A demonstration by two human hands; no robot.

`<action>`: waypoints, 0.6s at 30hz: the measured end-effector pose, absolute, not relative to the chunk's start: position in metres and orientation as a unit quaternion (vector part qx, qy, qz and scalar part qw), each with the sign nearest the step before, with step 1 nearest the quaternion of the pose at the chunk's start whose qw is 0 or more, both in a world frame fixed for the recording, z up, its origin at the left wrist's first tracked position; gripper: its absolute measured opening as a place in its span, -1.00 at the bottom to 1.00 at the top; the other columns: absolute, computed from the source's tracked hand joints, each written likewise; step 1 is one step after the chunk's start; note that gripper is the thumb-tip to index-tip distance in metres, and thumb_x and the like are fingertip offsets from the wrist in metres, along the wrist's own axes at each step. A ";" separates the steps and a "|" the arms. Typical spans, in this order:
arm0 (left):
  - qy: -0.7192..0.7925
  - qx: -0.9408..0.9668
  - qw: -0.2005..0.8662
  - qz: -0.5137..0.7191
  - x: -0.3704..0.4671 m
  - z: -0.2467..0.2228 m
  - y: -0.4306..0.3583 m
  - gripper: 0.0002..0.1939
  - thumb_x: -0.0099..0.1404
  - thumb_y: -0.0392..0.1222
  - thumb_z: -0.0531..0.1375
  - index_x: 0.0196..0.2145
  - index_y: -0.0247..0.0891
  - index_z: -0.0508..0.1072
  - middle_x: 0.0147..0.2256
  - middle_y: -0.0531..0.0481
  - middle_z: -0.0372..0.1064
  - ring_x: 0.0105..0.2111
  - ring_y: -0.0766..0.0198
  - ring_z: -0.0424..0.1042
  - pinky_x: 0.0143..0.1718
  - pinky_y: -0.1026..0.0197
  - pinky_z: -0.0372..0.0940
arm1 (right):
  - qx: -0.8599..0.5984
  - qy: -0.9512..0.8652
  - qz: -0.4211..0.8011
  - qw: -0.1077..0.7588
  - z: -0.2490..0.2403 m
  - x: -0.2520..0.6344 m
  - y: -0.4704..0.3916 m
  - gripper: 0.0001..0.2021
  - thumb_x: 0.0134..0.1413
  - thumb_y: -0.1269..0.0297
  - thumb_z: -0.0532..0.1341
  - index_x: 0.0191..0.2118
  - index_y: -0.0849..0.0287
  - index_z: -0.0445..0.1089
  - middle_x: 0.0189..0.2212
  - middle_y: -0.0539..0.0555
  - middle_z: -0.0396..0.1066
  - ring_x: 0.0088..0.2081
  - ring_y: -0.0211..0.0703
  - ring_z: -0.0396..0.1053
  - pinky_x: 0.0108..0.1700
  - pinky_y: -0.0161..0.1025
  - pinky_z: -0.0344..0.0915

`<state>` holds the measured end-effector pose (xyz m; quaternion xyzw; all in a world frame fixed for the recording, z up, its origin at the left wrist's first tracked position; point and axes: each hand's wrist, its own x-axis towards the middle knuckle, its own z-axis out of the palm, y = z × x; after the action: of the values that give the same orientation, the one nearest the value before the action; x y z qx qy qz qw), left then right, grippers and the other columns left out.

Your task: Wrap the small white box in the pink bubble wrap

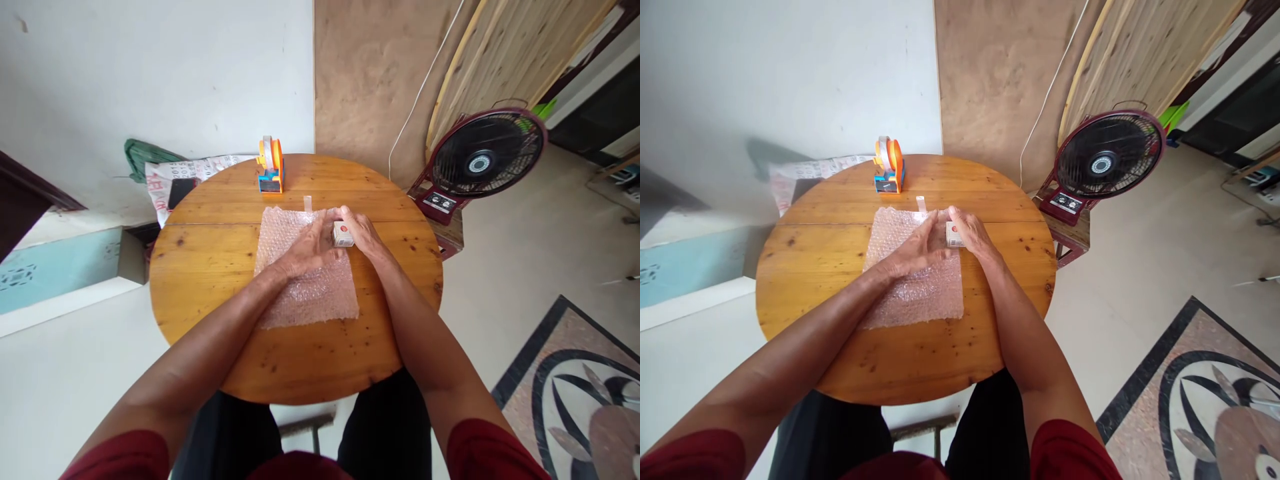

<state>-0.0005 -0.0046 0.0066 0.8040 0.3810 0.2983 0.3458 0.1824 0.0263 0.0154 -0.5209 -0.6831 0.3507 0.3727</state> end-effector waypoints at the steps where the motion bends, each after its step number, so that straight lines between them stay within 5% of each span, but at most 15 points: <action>1: 0.397 0.779 0.382 0.299 -0.002 0.007 -0.002 -0.01 0.24 0.14 0.16 0.38 -0.15 -0.35 0.34 -0.20 -0.08 0.33 -0.01 -0.04 0.25 -0.18 0.03 | -0.522 -0.684 0.350 0.369 0.015 0.182 0.026 -0.33 0.18 -0.30 -0.11 -0.03 0.09 0.49 -0.10 0.09 0.53 -0.03 -0.03 0.46 0.06 -0.15 0.32; 6: 0.435 0.758 0.424 0.235 -0.017 0.027 0.003 -0.14 0.29 0.20 0.07 0.38 -0.16 -0.18 0.33 -0.20 -0.01 0.31 -0.10 0.00 0.22 -0.17 0.10 | -0.518 -0.693 0.343 0.367 0.014 0.182 0.027 -0.29 0.18 -0.32 -0.15 -0.04 0.12 0.49 -0.10 0.11 0.53 -0.03 -0.04 0.46 0.05 -0.15 0.30; 9: 0.400 0.825 0.347 0.200 -0.027 0.044 -0.010 -0.28 0.34 0.18 0.03 0.35 -0.10 -0.02 0.31 -0.14 0.05 0.30 -0.15 0.03 0.22 -0.21 0.08 | -0.513 -0.701 0.330 0.370 0.015 0.181 0.026 -0.29 0.18 -0.32 -0.15 -0.09 0.14 0.50 -0.13 0.11 0.54 -0.04 -0.05 0.46 0.05 -0.17 0.29; 15: 0.405 0.888 0.180 0.121 -0.040 0.032 -0.057 -0.37 0.38 0.15 -0.04 0.25 -0.29 0.21 0.29 -0.31 0.05 0.32 -0.14 -0.06 0.29 -0.26 -0.14 | -0.527 -0.693 0.330 0.365 0.014 0.181 0.027 -0.25 0.16 -0.35 -0.17 -0.04 0.16 0.49 -0.17 0.11 0.55 -0.12 -0.07 0.48 -0.03 -0.22 0.32; 18: 0.402 0.900 0.146 0.087 -0.043 0.018 -0.068 -0.23 0.30 0.28 0.01 0.29 -0.28 0.14 0.33 -0.32 -0.07 0.35 -0.18 -0.15 0.29 -0.31 -0.28 | -0.533 -0.682 0.337 0.369 0.012 0.181 0.028 -0.23 0.15 -0.36 -0.18 -0.07 0.16 0.51 -0.17 0.13 0.55 -0.15 -0.06 0.49 -0.04 -0.21 0.33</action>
<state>-0.0426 -0.0683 0.0183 0.8996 0.4021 0.0872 0.1461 0.1805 0.0280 0.0119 -0.5334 -0.6824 0.3374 0.3687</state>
